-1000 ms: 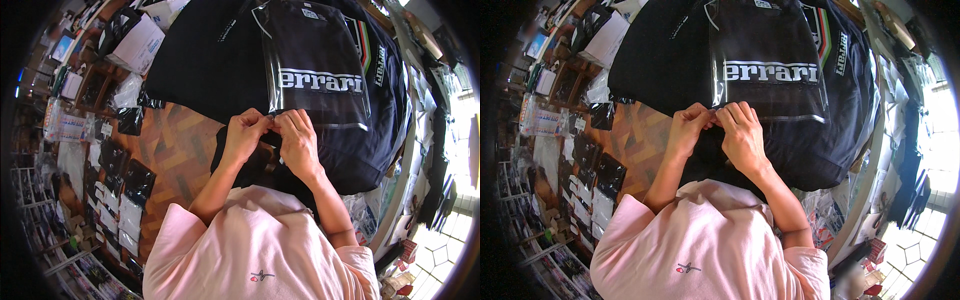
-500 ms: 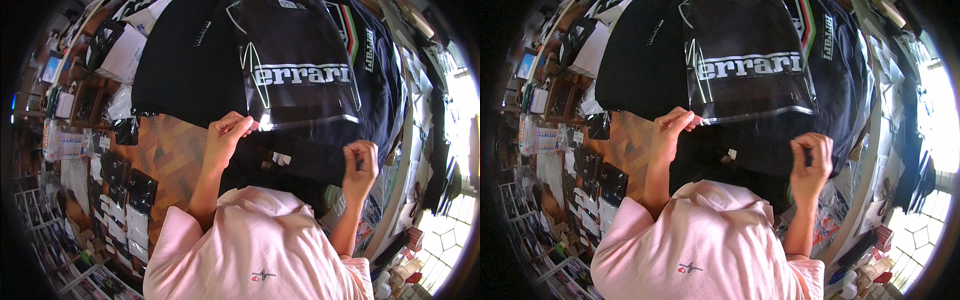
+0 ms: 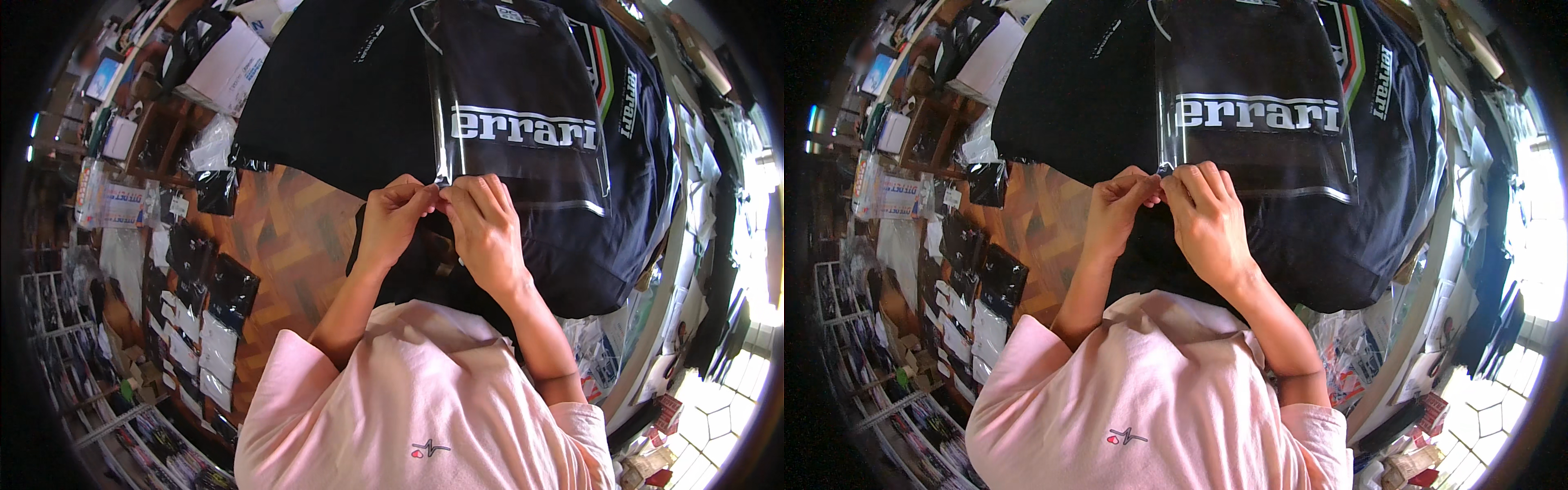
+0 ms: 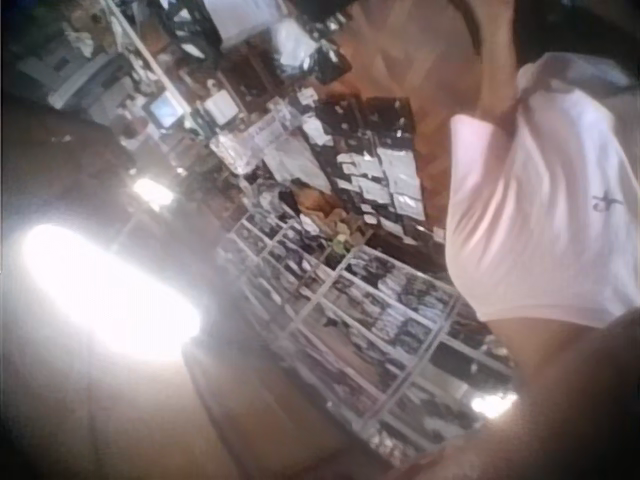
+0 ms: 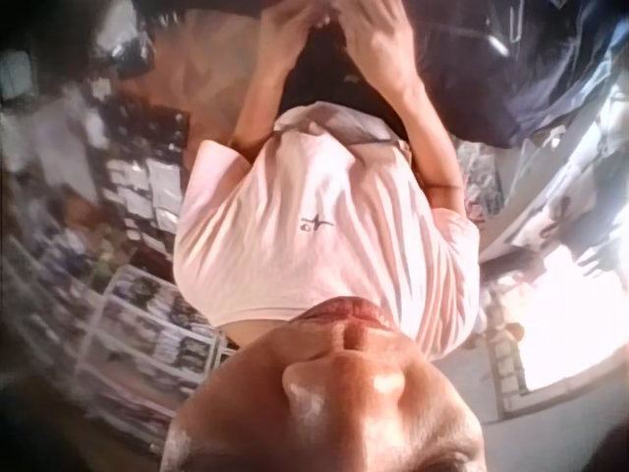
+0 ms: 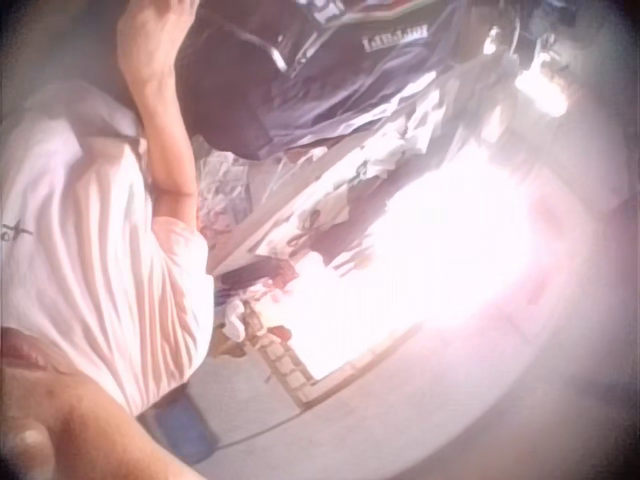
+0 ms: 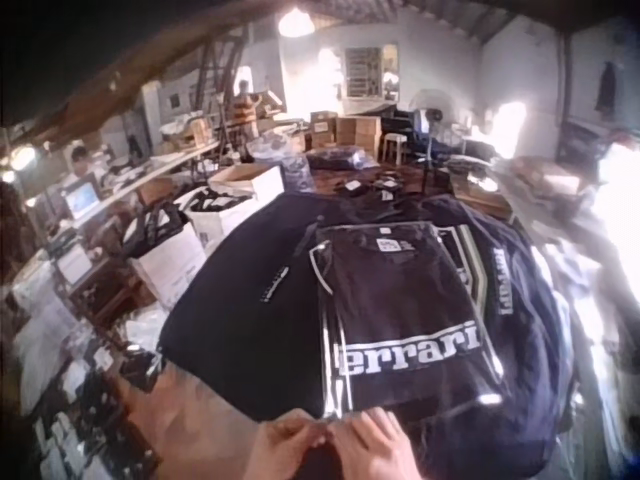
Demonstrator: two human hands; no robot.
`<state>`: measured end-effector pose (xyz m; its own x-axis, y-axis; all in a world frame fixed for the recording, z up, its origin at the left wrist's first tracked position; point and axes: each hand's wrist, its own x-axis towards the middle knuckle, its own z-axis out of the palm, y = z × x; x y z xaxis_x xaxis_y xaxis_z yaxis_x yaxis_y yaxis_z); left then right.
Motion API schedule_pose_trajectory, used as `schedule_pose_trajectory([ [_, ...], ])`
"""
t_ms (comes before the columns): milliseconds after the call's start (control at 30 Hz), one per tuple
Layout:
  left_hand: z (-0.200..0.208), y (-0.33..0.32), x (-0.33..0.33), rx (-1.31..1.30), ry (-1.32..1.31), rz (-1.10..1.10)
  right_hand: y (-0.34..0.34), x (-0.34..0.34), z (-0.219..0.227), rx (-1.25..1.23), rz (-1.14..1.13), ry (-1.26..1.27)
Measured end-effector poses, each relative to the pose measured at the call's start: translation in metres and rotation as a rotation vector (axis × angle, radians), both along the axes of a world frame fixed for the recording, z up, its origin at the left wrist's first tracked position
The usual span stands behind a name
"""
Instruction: The person cuts tags off a black Ferrari t-shirt using scissors, folds the shirt, and places it into a clear plastic bag. The process is repeated for a second shirt. The person works at a cluttered table in a room with boxes and other items.
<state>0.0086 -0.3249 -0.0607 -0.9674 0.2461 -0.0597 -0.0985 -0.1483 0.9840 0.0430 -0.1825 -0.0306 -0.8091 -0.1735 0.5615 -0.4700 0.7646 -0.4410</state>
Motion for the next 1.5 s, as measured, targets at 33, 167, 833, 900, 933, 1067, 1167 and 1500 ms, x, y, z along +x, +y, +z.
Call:
schedule_pose_trajectory([
  [33, -0.002, 0.0, 0.0, 0.007, 0.002, -0.002, 0.0, 0.001, -0.002, 0.041, 0.0, 0.019],
  [167, -0.001, 0.001, -0.003, -0.036, 0.022, -0.025, 0.001, 0.0, -0.009, 0.059, 0.01, 0.115],
  [833, 0.001, 0.006, -0.004, 0.086, -0.097, 0.032, 0.031, 0.043, -0.002, -0.071, -0.152, 0.051],
  [900, 0.002, 0.0, -0.004, 0.076, -0.094, -0.001, 0.065, 0.074, 0.004, -0.07, -0.525, 0.047],
  [933, 0.004, -0.004, -0.003, 0.063, -0.094, -0.019, 0.083, 0.087, 0.006, -0.021, -0.702, 0.076],
  [1067, 0.01, -0.012, -0.003, 0.033, -0.111, -0.049, 0.174, 0.192, -0.054, 0.135, -1.144, -0.232],
  [1167, 0.018, -0.02, -0.008, -0.031, -0.086, -0.078, 0.214, 0.263, -0.119, 0.37, -1.297, -0.486],
  [1500, 0.022, -0.041, -0.013, -0.601, 0.3, 0.152, 0.255, 0.278, -0.106, 0.233, -1.158, -1.476],
])
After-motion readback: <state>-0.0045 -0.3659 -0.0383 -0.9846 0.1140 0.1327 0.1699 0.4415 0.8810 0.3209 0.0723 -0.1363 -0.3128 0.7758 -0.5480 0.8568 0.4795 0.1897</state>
